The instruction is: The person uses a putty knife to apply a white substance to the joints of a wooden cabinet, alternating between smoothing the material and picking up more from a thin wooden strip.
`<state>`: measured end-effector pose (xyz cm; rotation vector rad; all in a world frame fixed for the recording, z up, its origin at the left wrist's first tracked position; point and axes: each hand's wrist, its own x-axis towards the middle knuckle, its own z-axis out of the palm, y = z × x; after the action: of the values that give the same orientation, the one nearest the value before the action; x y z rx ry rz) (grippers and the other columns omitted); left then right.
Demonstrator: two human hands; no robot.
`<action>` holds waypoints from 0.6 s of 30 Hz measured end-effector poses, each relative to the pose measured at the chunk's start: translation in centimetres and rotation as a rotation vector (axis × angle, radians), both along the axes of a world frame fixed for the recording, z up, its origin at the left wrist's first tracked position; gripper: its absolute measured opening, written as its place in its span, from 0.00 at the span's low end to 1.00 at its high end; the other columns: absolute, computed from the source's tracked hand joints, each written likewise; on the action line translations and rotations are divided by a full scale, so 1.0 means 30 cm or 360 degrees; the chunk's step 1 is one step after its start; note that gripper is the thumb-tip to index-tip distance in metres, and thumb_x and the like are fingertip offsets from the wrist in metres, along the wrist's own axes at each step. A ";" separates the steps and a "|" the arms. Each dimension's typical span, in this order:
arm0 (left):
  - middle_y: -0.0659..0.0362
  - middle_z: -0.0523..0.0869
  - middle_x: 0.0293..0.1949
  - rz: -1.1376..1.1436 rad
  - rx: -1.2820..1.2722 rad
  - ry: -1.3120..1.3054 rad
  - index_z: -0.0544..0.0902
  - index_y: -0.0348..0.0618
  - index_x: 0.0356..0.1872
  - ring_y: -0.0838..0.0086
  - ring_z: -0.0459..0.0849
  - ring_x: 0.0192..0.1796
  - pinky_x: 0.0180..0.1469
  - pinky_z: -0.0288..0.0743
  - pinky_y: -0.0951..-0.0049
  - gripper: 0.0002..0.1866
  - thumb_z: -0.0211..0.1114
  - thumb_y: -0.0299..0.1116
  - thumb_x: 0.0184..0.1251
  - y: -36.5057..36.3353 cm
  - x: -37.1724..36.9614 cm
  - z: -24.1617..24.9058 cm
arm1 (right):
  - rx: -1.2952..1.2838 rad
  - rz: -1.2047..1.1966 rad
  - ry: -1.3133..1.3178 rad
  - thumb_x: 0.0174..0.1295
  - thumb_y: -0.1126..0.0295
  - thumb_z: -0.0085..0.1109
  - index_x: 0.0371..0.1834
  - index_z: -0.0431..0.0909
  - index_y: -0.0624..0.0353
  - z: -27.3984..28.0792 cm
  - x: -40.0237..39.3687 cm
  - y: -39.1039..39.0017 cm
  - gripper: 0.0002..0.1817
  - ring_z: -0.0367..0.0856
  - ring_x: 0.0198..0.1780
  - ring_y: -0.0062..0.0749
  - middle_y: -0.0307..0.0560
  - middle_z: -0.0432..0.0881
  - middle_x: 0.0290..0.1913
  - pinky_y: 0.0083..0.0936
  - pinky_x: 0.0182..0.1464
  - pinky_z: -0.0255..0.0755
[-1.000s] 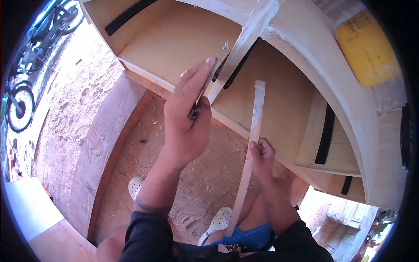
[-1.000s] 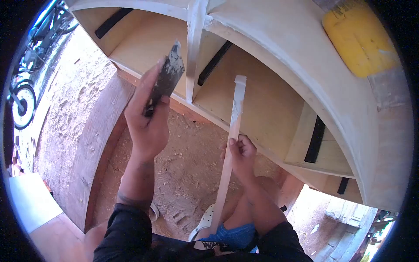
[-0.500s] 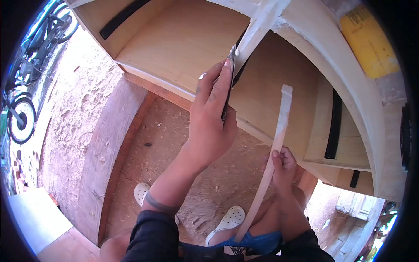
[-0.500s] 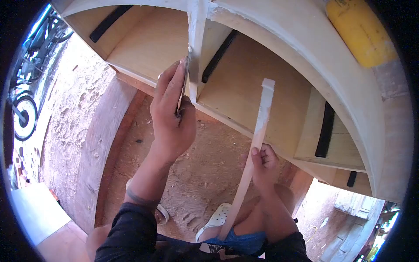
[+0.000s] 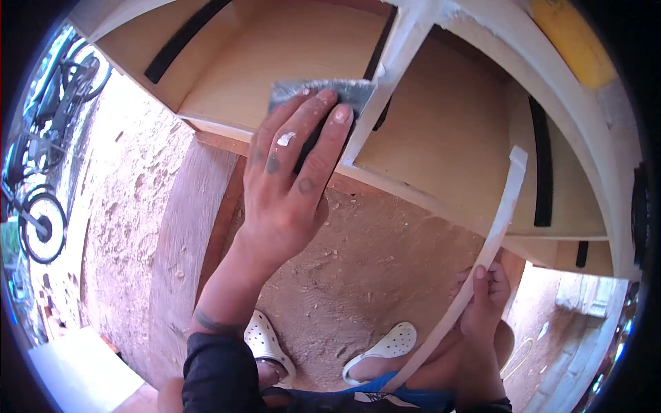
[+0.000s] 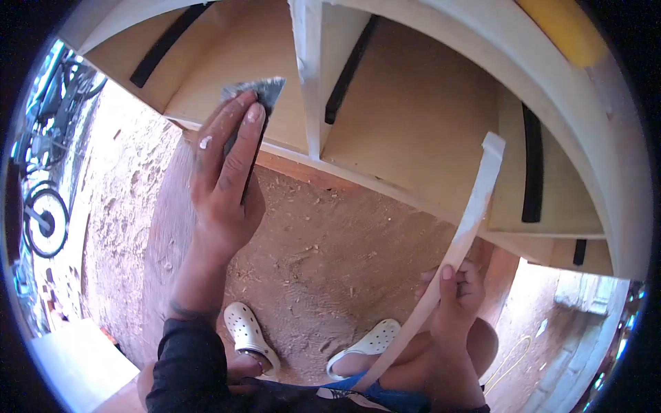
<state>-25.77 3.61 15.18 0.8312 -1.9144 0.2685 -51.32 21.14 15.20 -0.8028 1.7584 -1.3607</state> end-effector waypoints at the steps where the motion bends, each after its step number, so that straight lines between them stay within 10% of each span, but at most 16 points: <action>1: 0.50 0.77 0.53 0.0025 -0.0084 -0.0070 0.76 0.40 0.55 0.56 0.76 0.56 0.57 0.70 0.57 0.22 0.57 0.20 0.56 -0.008 0.004 0.013 | -0.0020 0.0008 0.0009 0.68 0.67 0.49 0.36 0.68 0.59 0.004 0.009 0.011 0.08 0.72 0.18 0.21 0.42 0.75 0.24 0.18 0.21 0.70; 18: 0.54 0.77 0.56 0.0084 -0.0298 -0.0389 0.79 0.42 0.52 0.57 0.75 0.59 0.61 0.67 0.54 0.20 0.57 0.21 0.55 -0.007 -0.018 0.072 | 0.0030 0.0095 -0.0076 0.67 0.65 0.50 0.37 0.69 0.62 0.010 0.043 0.022 0.10 0.77 0.20 0.24 0.45 0.78 0.26 0.19 0.23 0.72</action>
<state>-26.30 3.40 17.35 0.7508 -2.0563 0.5958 -50.02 21.80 15.51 -0.7993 1.6950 -1.3118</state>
